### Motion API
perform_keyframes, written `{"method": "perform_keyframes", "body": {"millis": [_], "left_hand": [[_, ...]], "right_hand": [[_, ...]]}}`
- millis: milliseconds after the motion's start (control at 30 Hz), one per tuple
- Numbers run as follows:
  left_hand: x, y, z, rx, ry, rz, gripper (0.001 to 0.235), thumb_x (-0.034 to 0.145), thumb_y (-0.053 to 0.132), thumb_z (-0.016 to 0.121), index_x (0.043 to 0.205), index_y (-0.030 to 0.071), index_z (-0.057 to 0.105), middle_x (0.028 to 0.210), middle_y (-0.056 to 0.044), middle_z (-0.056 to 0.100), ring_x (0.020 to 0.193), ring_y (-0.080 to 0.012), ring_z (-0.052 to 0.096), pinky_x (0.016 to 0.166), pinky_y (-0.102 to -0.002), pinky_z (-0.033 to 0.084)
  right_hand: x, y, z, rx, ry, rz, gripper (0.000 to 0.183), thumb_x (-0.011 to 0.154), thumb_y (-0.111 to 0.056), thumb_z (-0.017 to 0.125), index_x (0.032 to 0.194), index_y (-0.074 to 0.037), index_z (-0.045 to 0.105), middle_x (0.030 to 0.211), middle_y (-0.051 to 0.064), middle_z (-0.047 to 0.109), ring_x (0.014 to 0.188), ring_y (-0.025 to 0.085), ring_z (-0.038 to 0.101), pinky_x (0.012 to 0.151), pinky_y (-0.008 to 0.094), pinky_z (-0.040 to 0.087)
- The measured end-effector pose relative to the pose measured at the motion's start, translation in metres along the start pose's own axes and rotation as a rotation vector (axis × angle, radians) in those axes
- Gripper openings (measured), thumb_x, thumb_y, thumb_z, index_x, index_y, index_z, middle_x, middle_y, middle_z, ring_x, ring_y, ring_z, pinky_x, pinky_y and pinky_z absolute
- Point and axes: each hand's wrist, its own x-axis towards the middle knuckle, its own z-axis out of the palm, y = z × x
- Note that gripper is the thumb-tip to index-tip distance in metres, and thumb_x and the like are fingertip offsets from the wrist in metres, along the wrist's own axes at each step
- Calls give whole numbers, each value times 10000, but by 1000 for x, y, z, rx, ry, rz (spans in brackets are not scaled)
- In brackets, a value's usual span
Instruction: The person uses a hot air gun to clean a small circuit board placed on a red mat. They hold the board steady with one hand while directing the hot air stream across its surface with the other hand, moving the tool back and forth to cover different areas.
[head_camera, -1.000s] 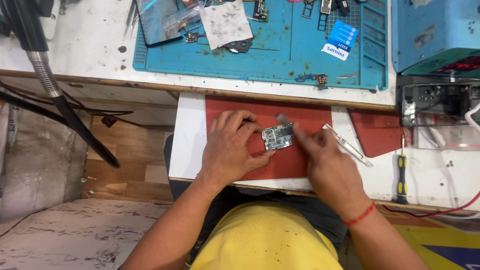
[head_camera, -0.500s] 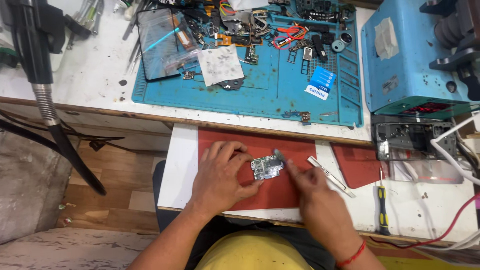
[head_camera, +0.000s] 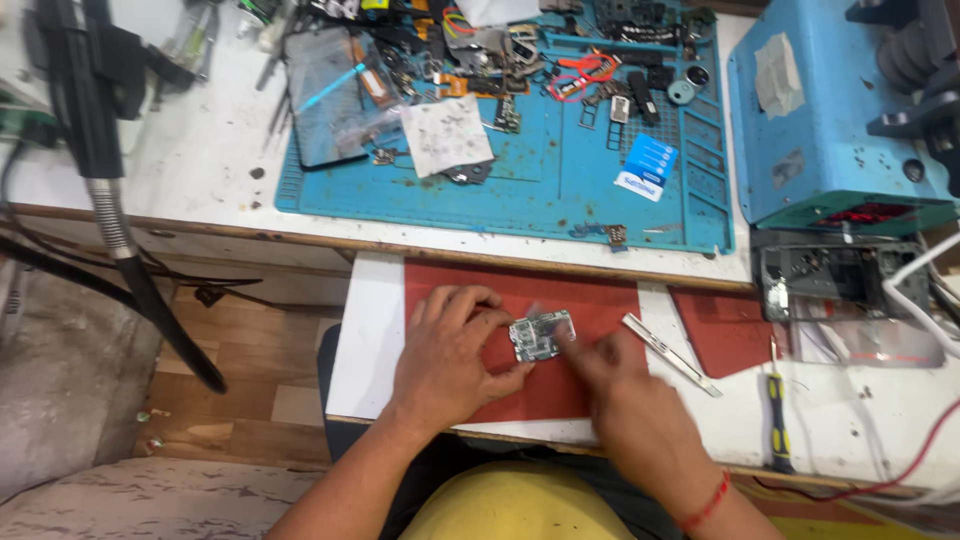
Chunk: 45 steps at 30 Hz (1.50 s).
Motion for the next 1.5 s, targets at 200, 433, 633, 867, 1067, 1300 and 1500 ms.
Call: {"method": "perform_keyframes", "body": {"millis": [200,433,633,867,1067,1300,1500], "left_hand": [[-1,-1,0,0,-6,-3,478,668,362,894,1027,97,724,1158,-35,610,1124,-270,540,955,-449,451],[-1,-2,1,-28,-18,-24,514,657,354,886,1067,100,710,1199,-37,612,1156,-281,536,981,-447,451],[0,3,-1,13,-44,-37,568,643,376,895,1094,89,703,1193,-58,602,1127,-291,529,954,-459,435],[0,3,-1,39,-45,-1,565,648,364,890,1097,93,678,1213,-62,597,1148,-292,528,961,-453,425],[2,2,-2,30,-31,-22,579,660,356,893,1124,107,653,1214,-54,601,1166,-291,532,980,-453,427],[1,2,-3,-4,-64,-41,601,645,348,905,1126,104,639,1222,-62,598,1151,-303,531,960,-456,427],[1,2,-3,-13,-34,-28,596,635,358,903,1113,100,656,1200,-50,603,1147,-298,531,955,-459,415]], "right_hand": [[-1,4,0,-41,40,116,700,867,-49,523,1519,-305,514,1038,113,607,617,371,666,578,497,554],[4,-8,14,-69,26,-19,722,841,-34,522,1522,-272,505,1053,121,603,639,363,673,556,483,557],[-3,3,4,-36,-5,11,761,816,1,488,1523,-282,508,1085,117,607,678,361,691,603,488,563],[-1,0,4,-1,-2,-8,774,783,15,494,1517,-230,491,1080,152,594,726,384,678,598,493,558],[8,-5,1,-83,-24,-36,763,815,-15,502,1540,-253,483,1080,144,599,703,391,678,614,501,560],[3,-19,8,-52,-15,-49,818,770,22,489,1545,-240,473,1143,200,573,695,411,679,600,516,563],[-12,-8,-1,-29,-103,67,822,783,8,508,1541,-310,484,1085,137,600,668,389,689,670,517,565]]}}
